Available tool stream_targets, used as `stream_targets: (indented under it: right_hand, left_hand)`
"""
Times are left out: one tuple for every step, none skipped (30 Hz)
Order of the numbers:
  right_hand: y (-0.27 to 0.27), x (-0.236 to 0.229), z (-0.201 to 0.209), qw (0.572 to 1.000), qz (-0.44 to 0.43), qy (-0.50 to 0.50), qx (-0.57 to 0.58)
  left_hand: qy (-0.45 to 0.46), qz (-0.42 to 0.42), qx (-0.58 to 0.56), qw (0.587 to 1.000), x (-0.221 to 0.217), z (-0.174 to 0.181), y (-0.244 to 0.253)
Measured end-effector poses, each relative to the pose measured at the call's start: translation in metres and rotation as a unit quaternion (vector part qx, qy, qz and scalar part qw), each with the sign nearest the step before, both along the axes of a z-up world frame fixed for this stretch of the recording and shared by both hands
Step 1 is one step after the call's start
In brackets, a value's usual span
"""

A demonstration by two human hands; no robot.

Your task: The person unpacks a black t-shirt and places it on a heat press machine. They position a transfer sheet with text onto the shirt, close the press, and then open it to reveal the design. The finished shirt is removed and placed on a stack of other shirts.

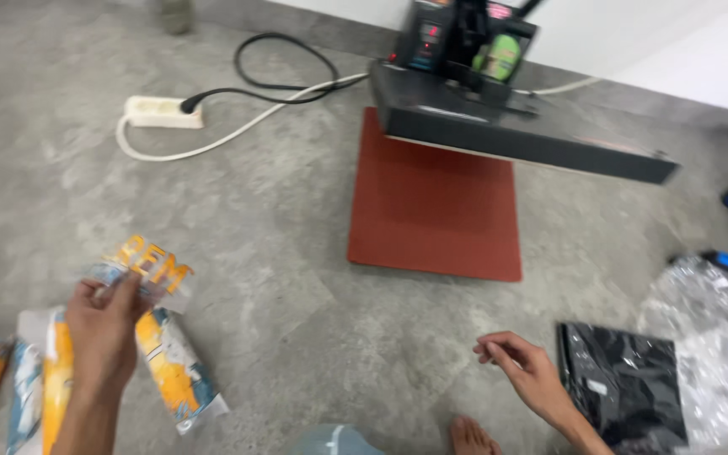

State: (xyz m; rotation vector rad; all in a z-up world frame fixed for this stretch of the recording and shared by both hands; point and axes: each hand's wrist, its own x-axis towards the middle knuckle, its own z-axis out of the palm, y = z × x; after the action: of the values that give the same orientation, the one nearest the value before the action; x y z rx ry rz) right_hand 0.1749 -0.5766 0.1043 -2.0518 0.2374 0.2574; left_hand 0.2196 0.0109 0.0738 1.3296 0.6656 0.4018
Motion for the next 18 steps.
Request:
stream_targets:
  right_hand:
    - [-0.002,-0.003,0.006,1.0,0.001,0.022,-0.006]
    - [-0.016,-0.013,-0.008,0.999,-0.036,0.024,-0.007]
    - [-0.03,-0.022,-0.023,0.999,-0.034,0.006,0.04]
    - [-0.046,-0.028,-0.037,0.996,-0.027,-0.013,0.082]
    - [-0.062,-0.037,-0.049,0.995,-0.06,-0.012,0.076]
    - [-0.076,-0.042,-0.066,0.993,-0.095,-0.008,0.07]
    - [-0.09,-0.048,-0.084,0.989,-0.131,-0.003,0.065]
    - [-0.108,-0.055,-0.099,0.986,-0.151,0.001,0.068]
    - [-0.125,-0.062,-0.115,0.977,-0.212,0.0,-0.02]
    - [-0.143,-0.06,-0.13,0.959,-0.261,-0.001,-0.11]
    - [-0.159,-0.065,-0.141,0.957,-0.27,0.003,-0.109]
    - [-0.176,-0.062,-0.151,0.938,-0.271,0.012,-0.215]
    - [-0.192,-0.06,-0.16,0.908,-0.269,0.022,-0.319]
    - [-0.199,-0.056,-0.164,0.907,-0.271,0.024,-0.32]
    - [-0.206,-0.051,-0.168,0.886,-0.31,0.081,-0.334]
    - [-0.212,-0.041,-0.171,0.861,-0.347,0.135,-0.346]
    - [-0.218,-0.039,-0.175,0.861,-0.348,0.133,-0.347]
    - [-0.219,-0.038,-0.18,0.844,-0.364,0.16,-0.36]
  left_hand:
    - [-0.001,-0.025,-0.05,0.998,0.004,-0.002,-0.035]
    - [0.003,-0.061,-0.052,0.997,0.005,-0.006,-0.062]
    - [0.016,-0.054,-0.071,0.996,0.006,-0.011,-0.088]
    - [0.031,-0.042,-0.092,0.994,0.004,-0.018,-0.114]
    - [0.037,-0.074,-0.097,0.992,0.003,-0.044,-0.135]
    - [0.025,-0.093,-0.135,0.986,-0.004,-0.069,-0.151]
    - [0.015,-0.111,-0.173,0.978,-0.012,-0.094,-0.167]
    - [0.024,-0.129,-0.17,0.977,-0.018,-0.108,-0.187]
    - [0.05,-0.131,-0.201,0.969,-0.024,-0.122,-0.205]
    - [0.073,-0.123,-0.233,0.962,-0.032,-0.137,-0.222]
    - [0.078,-0.131,-0.232,0.961,-0.04,-0.15,-0.231]
    - [0.122,-0.092,-0.229,0.961,-0.048,-0.163,-0.24]
    - [0.165,-0.052,-0.225,0.959,-0.055,-0.176,-0.248]
    - [0.167,-0.054,-0.225,0.958,-0.062,-0.177,-0.25]
    - [0.224,-0.068,-0.159,0.959,-0.069,-0.179,-0.251]
    - [0.277,-0.08,-0.093,0.953,-0.072,-0.18,-0.252]
    - [0.275,-0.081,-0.094,0.953,-0.073,-0.183,-0.249]
    - [0.357,-0.121,-0.091,0.922,-0.077,-0.186,-0.242]
